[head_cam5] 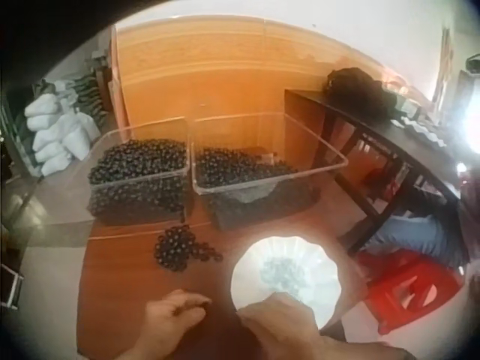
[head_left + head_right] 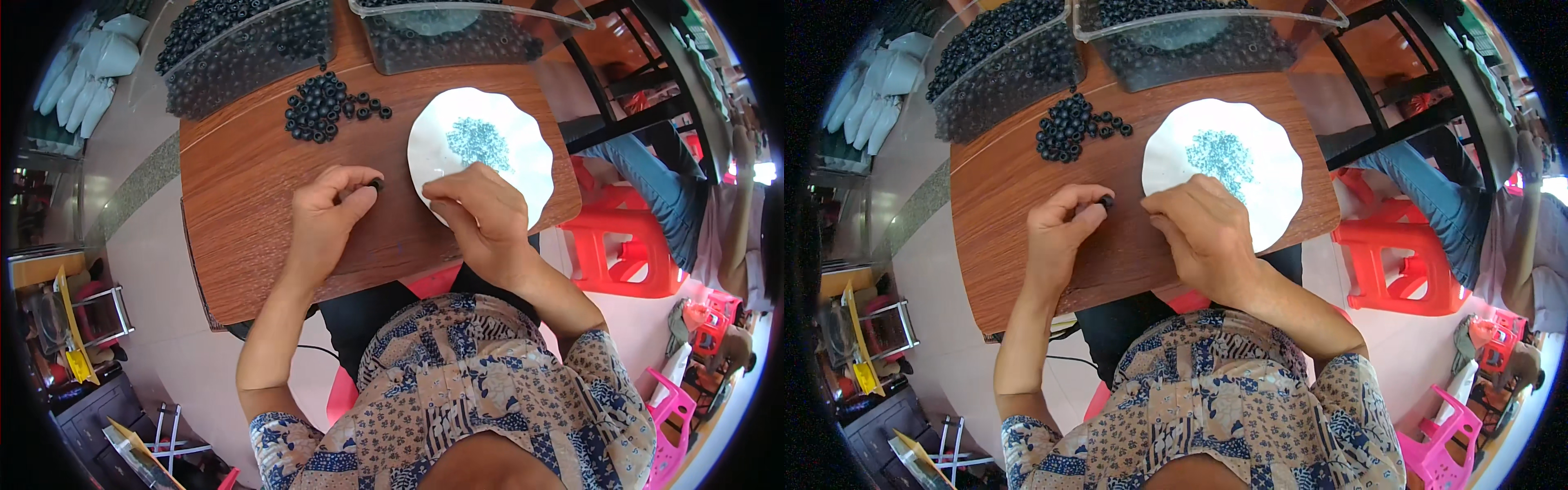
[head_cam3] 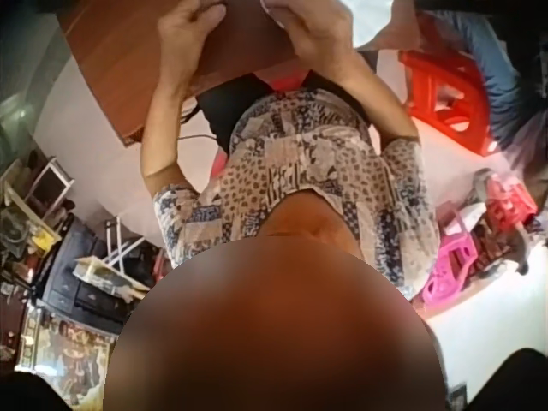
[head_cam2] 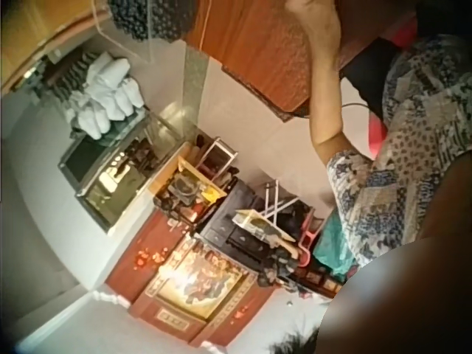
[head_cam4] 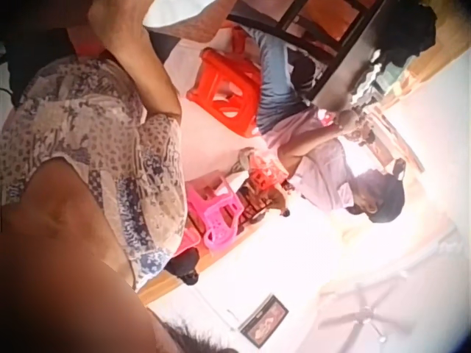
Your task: The person is inspecting and sorting small beads at a manual workstation.
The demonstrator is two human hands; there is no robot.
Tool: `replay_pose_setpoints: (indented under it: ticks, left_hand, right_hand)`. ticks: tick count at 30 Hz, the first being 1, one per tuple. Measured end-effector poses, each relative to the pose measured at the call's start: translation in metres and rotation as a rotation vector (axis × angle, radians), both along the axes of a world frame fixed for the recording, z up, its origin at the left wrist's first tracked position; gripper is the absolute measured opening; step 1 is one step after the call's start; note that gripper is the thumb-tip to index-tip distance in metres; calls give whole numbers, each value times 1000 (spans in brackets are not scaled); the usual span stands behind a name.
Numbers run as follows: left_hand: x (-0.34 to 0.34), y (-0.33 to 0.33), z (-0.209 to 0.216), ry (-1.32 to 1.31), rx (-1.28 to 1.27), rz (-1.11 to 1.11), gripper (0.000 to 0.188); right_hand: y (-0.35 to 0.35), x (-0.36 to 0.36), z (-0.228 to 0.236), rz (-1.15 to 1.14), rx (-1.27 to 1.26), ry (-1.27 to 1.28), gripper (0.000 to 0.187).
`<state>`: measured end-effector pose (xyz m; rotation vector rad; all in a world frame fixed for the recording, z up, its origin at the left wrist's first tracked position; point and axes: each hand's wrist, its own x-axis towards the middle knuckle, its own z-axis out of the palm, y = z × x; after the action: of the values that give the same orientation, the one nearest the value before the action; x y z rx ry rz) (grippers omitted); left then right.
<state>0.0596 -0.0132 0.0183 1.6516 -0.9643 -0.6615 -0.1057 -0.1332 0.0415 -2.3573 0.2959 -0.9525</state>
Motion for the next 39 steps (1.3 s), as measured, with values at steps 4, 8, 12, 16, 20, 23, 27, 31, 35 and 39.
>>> replay_pose_setpoints:
  ticks: [4, 8, 12, 16, 20, 23, 27, 31, 35, 39]
  left_hand:
    - [-13, 5, 3, 585, -117, -8, 23]
    - [-23, 7, 0, 754, -226, -43, 23]
    - [-29, 10, -5, 915, -241, -54, 23]
    - [-34, 12, -5, 977, -226, -2, 23]
    - [-32, 12, -7, 957, -201, -10, 23]
    - [-34, 10, -6, 1150, -264, -49, 20]
    - [-45, 6, -8, 1258, -299, -34, 23]
    - [-51, 7, -10, 1321, -360, -61, 26]
    - [-55, 9, -12, 1341, -367, -18, 26]
    - [-57, 11, -13, 1338, -373, -5, 25]
  right_hand:
    - [5, 10, -3, 16, 190, -11, 27]
    - [7, 18, -5, 75, 154, -61, 30]
    - [6, 18, -13, 131, 134, -91, 30]
    - [7, 16, -13, 127, 145, -55, 29]
    - [7, 14, -7, 135, 137, 0, 24]
    - [7, 12, -9, 187, 386, 0, 23]
    - [16, 10, -10, 202, 810, -48, 24]
    - [12, 10, -10, 174, 390, -49, 29]
    - [15, 8, -6, 72, -74, 14, 32]
    - [24, 12, -8, -37, -309, -19, 39]
